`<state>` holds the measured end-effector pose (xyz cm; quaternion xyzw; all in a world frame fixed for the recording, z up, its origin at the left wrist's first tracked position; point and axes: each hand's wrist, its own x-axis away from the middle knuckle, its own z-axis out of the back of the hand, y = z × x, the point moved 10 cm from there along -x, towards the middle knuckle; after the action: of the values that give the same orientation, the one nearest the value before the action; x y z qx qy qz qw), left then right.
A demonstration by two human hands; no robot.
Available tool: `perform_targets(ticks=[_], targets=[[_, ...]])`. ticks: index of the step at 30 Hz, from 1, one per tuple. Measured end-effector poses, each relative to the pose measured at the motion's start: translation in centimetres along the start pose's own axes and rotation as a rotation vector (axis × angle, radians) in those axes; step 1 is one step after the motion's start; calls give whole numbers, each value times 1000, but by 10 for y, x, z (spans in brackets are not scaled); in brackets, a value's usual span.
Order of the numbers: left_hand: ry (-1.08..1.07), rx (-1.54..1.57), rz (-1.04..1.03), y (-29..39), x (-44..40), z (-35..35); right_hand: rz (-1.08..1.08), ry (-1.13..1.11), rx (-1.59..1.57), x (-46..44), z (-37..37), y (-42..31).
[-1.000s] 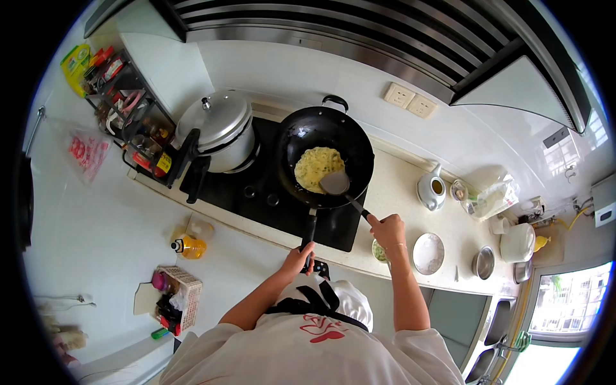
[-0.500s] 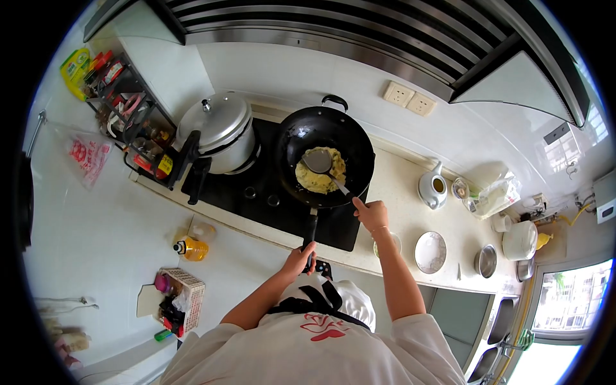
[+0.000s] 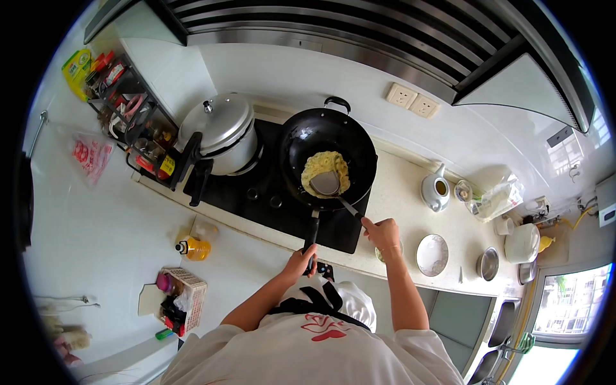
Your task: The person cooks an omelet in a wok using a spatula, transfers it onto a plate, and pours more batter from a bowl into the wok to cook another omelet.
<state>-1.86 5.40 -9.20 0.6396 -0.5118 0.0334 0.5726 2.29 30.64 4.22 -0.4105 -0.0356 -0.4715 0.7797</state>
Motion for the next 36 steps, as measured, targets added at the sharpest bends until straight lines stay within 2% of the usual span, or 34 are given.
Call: perform_targets(ticks=[14, 23, 36], targets=[[-11, 20, 3, -6, -3, 0, -11, -59, 89, 3, 9, -4], [-10, -3, -8, 1, 2, -1, -29, -40, -77, 12, -4, -1], [-4, -3, 7, 1, 2, -2, 27, -8, -111, -3, -35, -22]])
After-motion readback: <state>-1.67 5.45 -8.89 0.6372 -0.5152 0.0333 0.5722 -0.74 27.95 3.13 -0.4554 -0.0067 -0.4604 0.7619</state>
